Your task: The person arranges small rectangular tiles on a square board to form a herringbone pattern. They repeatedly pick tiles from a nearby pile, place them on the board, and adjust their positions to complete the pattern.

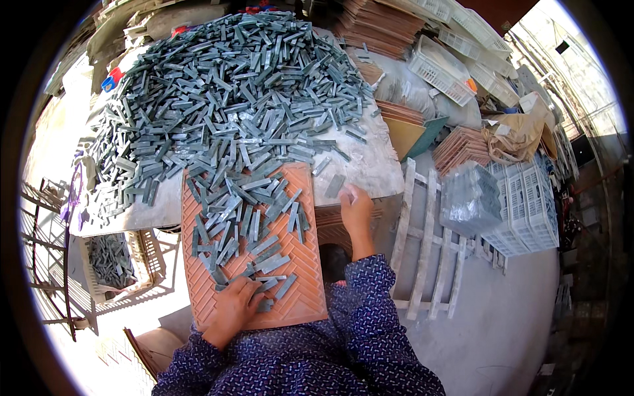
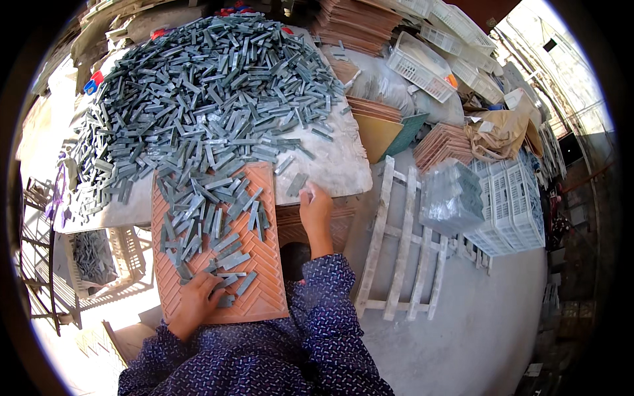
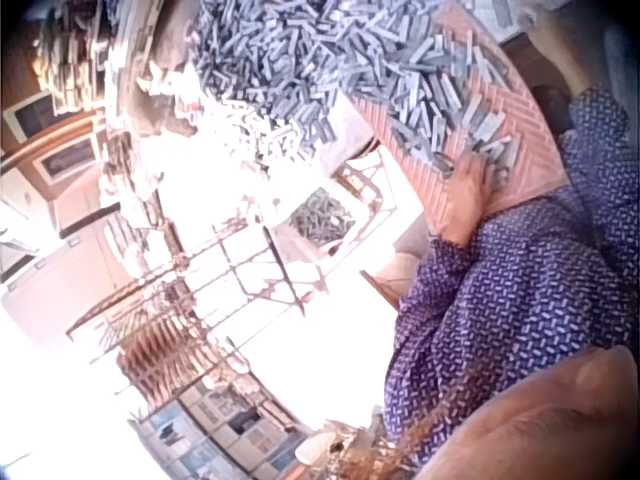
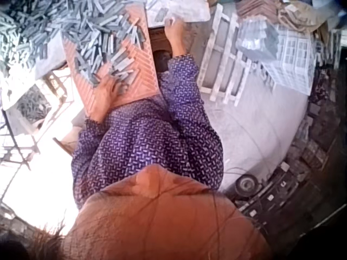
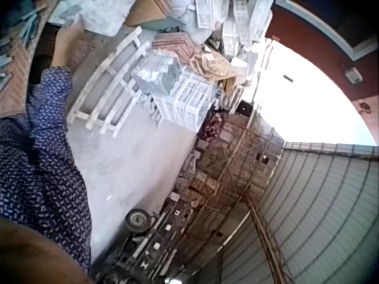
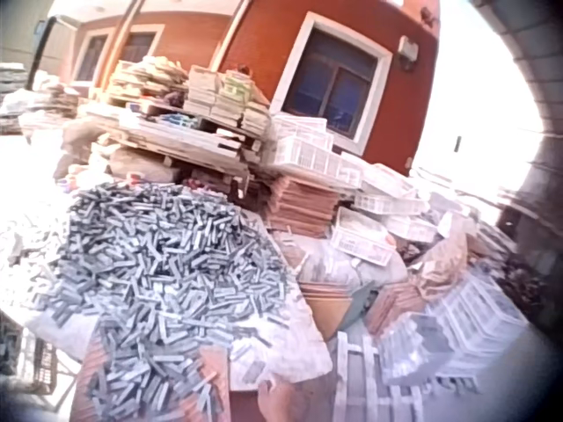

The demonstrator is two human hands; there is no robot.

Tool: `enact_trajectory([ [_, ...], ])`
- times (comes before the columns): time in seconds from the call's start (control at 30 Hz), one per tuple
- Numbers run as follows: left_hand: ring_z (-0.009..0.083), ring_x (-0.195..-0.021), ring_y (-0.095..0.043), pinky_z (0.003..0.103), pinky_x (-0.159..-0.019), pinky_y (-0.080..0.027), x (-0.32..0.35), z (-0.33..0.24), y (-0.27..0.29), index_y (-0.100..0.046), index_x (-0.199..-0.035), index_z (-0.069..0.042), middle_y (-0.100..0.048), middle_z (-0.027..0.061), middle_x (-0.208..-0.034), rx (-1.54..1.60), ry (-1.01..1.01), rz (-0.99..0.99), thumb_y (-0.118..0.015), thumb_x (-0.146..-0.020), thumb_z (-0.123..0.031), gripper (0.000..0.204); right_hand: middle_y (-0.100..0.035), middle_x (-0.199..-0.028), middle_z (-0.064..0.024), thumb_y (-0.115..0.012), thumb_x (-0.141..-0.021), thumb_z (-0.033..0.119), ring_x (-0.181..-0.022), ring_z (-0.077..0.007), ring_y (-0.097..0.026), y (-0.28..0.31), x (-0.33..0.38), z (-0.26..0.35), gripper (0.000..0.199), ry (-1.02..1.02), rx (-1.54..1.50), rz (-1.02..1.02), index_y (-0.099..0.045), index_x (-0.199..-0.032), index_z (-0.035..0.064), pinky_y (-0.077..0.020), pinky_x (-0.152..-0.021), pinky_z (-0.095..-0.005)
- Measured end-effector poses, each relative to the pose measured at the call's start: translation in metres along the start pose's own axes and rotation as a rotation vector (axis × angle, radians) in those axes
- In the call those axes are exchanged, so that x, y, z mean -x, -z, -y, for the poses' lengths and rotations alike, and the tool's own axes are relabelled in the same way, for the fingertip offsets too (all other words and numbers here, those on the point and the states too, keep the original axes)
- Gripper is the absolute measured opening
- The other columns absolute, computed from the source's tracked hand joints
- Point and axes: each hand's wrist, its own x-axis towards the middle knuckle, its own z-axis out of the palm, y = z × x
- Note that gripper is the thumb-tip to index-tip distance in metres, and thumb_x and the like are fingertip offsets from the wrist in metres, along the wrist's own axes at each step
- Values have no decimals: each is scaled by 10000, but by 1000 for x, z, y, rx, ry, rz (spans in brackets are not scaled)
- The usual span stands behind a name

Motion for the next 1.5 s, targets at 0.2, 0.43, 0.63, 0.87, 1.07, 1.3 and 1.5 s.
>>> enact_trajectory([
  [0.2,294,-764,-608,364,-647,-504,-1,1,0,-624,-937,-50,-574,94,-884,5,-7,8,-706,-714,-93,242,-510,-1251,-215,-813,-634,222,-1134,-362,-500,1,-12,8,694,334,368,60,-527,-1230,10,-412,-954,-408],
  [0.43,299,-768,-608,368,-648,-504,-1,3,-5,-627,-938,-46,-581,98,-886,8,-20,-15,-703,-723,-102,234,-530,-1217,-191,-814,-638,264,-1123,-369,-505,9,-37,0,675,273,298,199,-539,-1198,5,-429,-929,-406],
  [0.63,298,-762,-608,370,-648,-505,2,4,-2,-626,-934,-45,-586,97,-895,1,-38,-21,-700,-731,-116,227,-575,-1120,-171,-789,-685,193,-991,-311,-572,13,-18,11,527,329,221,2,-577,-1124,-8,-476,-818,-378],
  [0.87,276,-800,-611,367,-663,-505,-3,-5,7,-621,-942,-45,-585,91,-861,34,-2,24,-696,-728,-85,230,-624,-870,-136,-708,-765,88,-754,-274,-622,31,88,48,211,350,-86,424,-640,-950,14,-501,-654,-327],
  [1.07,292,-811,-600,368,-683,-502,-4,-6,13,-633,-957,-37,-583,101,-870,28,-16,-115,-708,-710,-57,259,-612,-1008,-109,-712,-730,60,-896,-292,-609,5,126,57,328,575,-36,428,-608,-1041,36,-508,-738,-347],
  [1.3,310,-844,-585,374,-723,-489,4,-7,24,-622,-978,-24,-576,124,-896,30,20,-49,-702,-726,-44,265,-637,-945,-122,-679,-775,49,-828,-281,-628,2,123,51,233,561,-60,485,-618,-999,24,-514,-703,-321],
  [1.5,309,-827,-588,372,-726,-497,5,-11,17,-627,-981,-25,-586,124,-902,79,-10,-8,-681,-754,-50,235,-647,-886,-151,-640,-813,37,-718,-269,-639,43,150,52,140,-212,-194,571,-626,-946,-2,-503,-645,-282],
])
